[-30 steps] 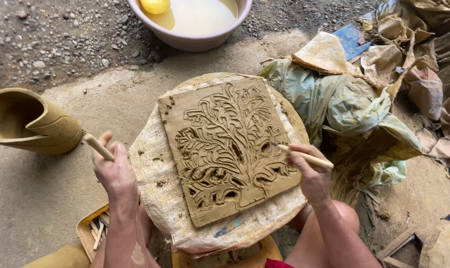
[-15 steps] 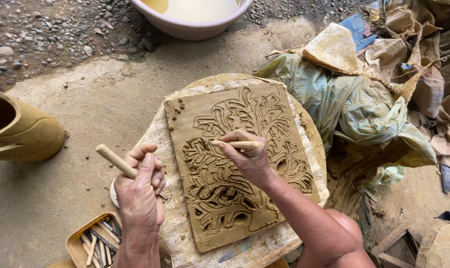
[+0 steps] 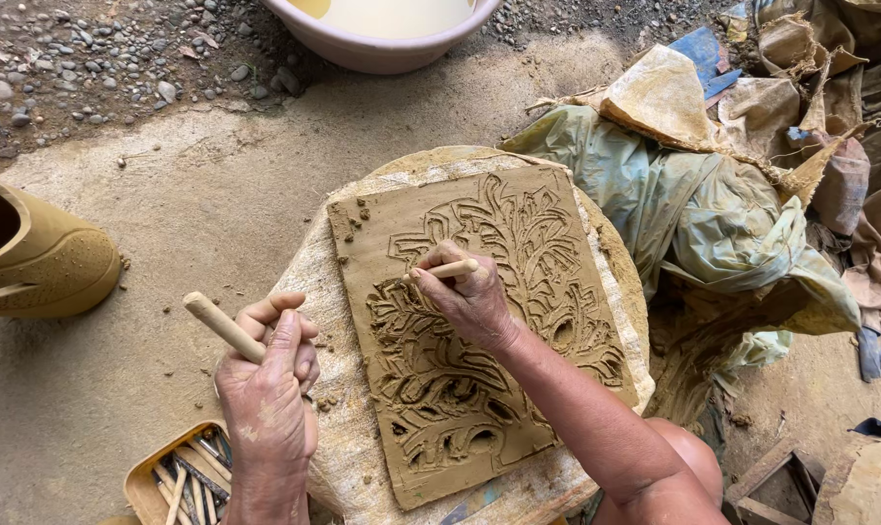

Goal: The person carves decorative leaf-like patterns into a slab of wet clay using a small wooden tool. The person uses their hands to support the clay and periodically clears away small pieces of excess clay while detailing the intricate design.

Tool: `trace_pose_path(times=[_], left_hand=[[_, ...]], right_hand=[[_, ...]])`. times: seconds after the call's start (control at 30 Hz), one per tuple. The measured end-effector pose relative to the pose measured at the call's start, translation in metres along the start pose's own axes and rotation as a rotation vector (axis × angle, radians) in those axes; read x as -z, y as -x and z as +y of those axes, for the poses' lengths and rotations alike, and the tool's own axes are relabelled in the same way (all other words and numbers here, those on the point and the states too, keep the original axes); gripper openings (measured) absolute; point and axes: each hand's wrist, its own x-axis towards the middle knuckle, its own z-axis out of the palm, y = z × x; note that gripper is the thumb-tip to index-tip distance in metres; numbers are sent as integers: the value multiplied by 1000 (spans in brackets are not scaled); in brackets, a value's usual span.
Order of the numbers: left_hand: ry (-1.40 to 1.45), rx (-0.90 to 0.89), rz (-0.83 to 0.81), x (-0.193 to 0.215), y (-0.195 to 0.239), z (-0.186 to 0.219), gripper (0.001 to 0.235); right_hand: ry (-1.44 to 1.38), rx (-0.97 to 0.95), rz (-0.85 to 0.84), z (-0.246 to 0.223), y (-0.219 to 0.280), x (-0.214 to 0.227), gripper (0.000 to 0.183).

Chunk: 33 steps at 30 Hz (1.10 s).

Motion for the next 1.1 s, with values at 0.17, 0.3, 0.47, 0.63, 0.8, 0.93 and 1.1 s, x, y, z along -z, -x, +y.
trace_pose_path(times=[0.17, 0.3, 0.47, 0.63, 0.8, 0.93, 1.1], left_hand=[[-4, 8, -13, 0, -2, -1, 16], [24, 7, -24, -1, 0, 0, 16], [37, 28, -25, 1, 0, -1, 16], [51, 13, -31, 2, 0, -2, 16], [66, 13, -43, 2, 0, -2, 16], [58, 15, -43, 2, 0, -1, 15], [37, 38, -35, 3, 0, -1, 16]], right_hand=[[8, -5, -23, 1, -3, -4, 12], [22, 15, -15, -3, -2, -4, 13], [48, 4, -8, -8, -1, -4, 10], [105, 27, 12, -10, -2, -5, 11], [97, 7, 20, -10, -1, -7, 12], [114, 4, 27, -9, 1, -8, 12], [144, -55, 31, -9, 4, -11, 16]])
